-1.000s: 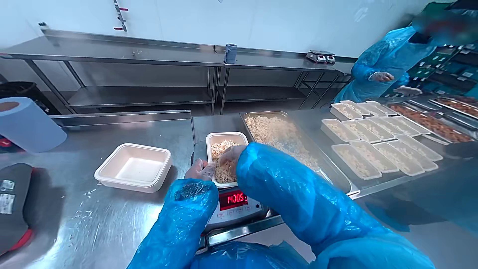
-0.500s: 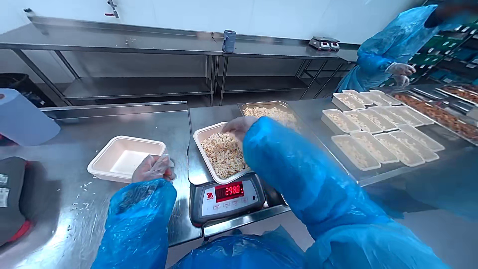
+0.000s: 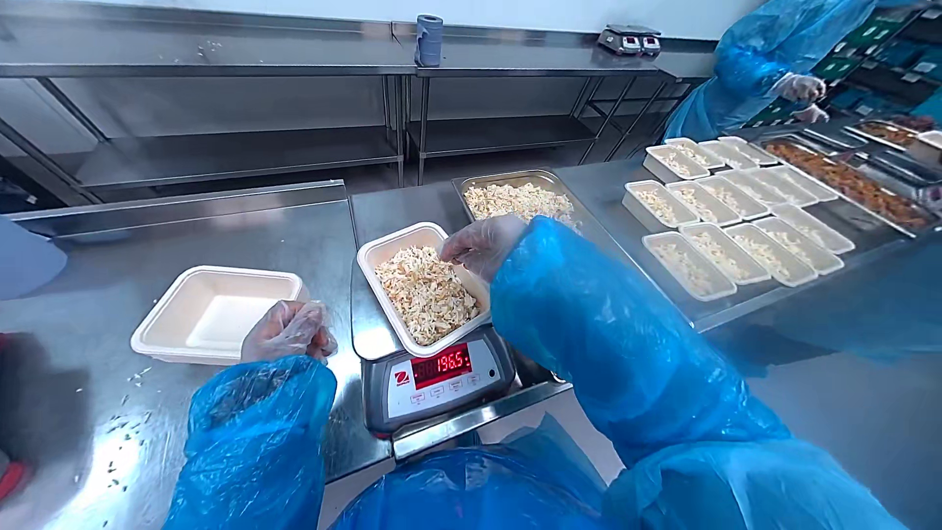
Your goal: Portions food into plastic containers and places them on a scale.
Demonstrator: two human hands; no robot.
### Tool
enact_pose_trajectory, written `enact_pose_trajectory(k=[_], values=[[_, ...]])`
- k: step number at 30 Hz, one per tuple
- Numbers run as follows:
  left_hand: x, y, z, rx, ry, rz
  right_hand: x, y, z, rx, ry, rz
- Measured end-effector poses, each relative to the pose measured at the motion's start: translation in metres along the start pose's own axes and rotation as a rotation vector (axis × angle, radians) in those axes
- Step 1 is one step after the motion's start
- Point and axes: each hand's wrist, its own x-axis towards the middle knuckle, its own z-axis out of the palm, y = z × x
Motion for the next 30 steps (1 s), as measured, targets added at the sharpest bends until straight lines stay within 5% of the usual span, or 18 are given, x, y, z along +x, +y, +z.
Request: enact_pose_trajectory(k=[5, 9, 11, 14, 16, 18, 20, 25, 28, 30], values=[[0.001, -0.004, 0.014, 0.049, -0.101, -0.006, -0.002, 0.000, -0.006, -0.122, -0.022, -0.027], [-0.004, -0.003, 0.015, 0.106, -0.138, 0.011, -0.035, 0.038, -0.072, -0.050, 0.234, 0.182], [-0.002, -0.006, 0.008, 0.096, -0.108, 0.039, -0.049, 0.120, -0.085, -0.227, 0.138, 0.362], [0.005, -0.010, 0.000, 0.089, -0.113, 0.049, -0.076, 0.252, -0.031, -0.529, -0.092, 0.528], [0.008, -0.008, 0.000, 0.086, -0.087, 0.063, -0.075, 0.237, -0.003, -0.566, -0.428, 0.796], [0.011, -0.005, 0.002, 0.092, -0.045, 0.096, -0.067, 0.219, -0.002, -0.489, -0.518, 0.901], [0.016, -0.004, 0.003, 0.108, -0.051, 0.115, -0.071, 0.217, -0.017, -0.384, -0.420, 0.938], [0.025, -0.005, 0.000, 0.099, -0.061, 0.131, -0.112, 0.286, -0.031, 0.107, 0.358, 0.668], [0.025, -0.002, -0.005, 0.105, -0.062, 0.108, -0.113, 0.249, -0.022, 0.561, 0.490, 0.861], [0.026, 0.000, -0.011, 0.076, -0.063, 0.119, -0.115, 0.256, -0.026, 0.760, 0.568, 0.745]])
